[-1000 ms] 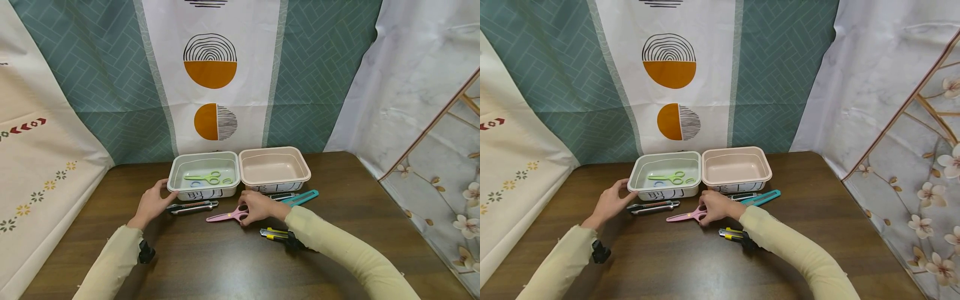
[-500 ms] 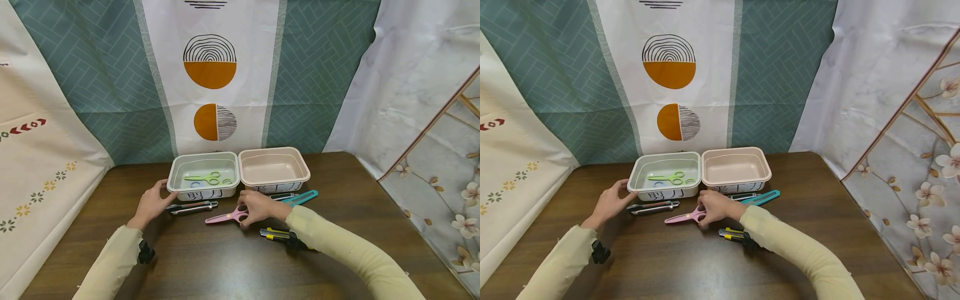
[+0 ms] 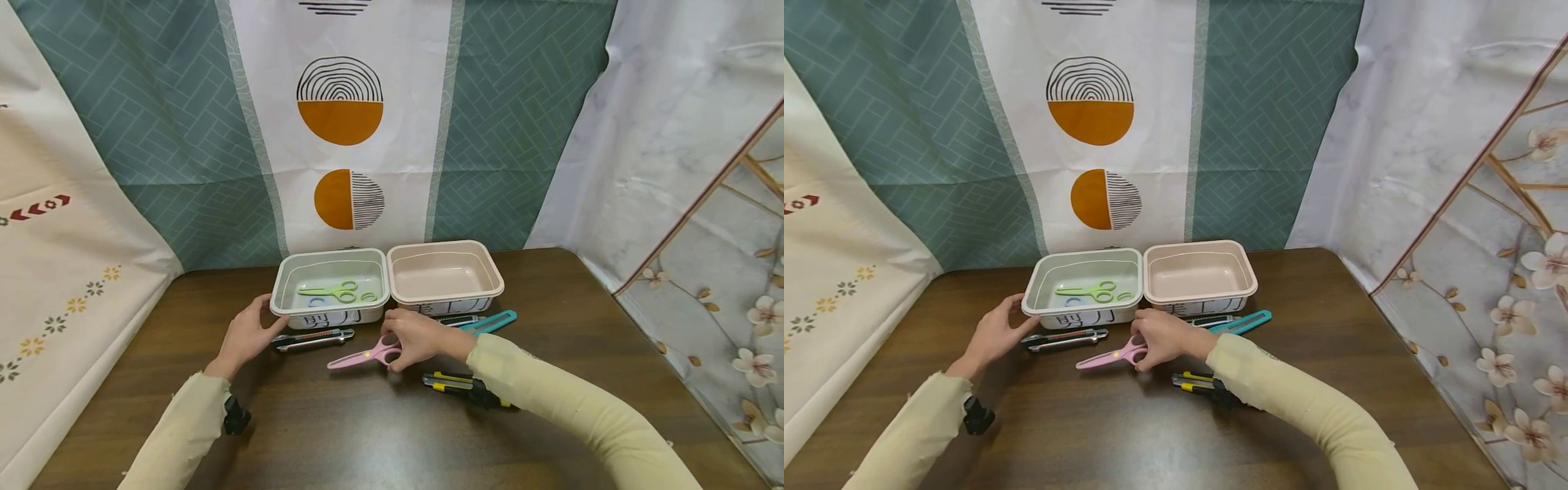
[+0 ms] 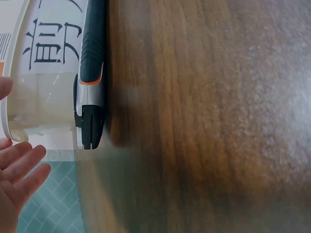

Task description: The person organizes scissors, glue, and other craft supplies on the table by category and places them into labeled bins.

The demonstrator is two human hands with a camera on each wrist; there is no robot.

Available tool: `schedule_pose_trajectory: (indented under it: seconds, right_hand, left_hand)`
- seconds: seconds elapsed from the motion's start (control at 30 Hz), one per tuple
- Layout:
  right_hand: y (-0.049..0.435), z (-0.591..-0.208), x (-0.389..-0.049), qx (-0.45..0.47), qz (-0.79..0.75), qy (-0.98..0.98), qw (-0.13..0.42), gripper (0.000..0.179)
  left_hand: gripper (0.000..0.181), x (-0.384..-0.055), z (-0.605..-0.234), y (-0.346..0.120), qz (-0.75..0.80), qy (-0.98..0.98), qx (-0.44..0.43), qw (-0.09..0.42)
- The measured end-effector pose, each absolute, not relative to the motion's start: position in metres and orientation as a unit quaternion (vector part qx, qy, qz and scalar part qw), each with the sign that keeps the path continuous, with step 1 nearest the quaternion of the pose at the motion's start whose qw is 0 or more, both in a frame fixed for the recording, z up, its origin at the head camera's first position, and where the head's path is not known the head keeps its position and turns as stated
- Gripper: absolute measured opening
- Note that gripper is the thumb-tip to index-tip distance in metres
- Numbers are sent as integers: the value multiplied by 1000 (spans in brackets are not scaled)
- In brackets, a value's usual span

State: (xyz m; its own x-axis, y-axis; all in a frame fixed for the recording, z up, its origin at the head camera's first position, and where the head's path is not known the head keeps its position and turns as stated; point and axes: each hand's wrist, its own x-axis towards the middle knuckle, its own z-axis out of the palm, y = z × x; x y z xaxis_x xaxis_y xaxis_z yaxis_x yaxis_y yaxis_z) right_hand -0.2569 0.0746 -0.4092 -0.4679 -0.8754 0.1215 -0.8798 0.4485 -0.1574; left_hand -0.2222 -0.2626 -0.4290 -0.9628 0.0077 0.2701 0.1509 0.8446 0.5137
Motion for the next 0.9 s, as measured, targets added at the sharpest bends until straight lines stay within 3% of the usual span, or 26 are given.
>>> schedule_pose_trajectory:
  seconds: [0.9]
  right_hand:
    - [82,-360,-291,520,137,-840,71,50]
  left_hand:
    - [67,-227,-423,-255,-273,-954,-28,123]
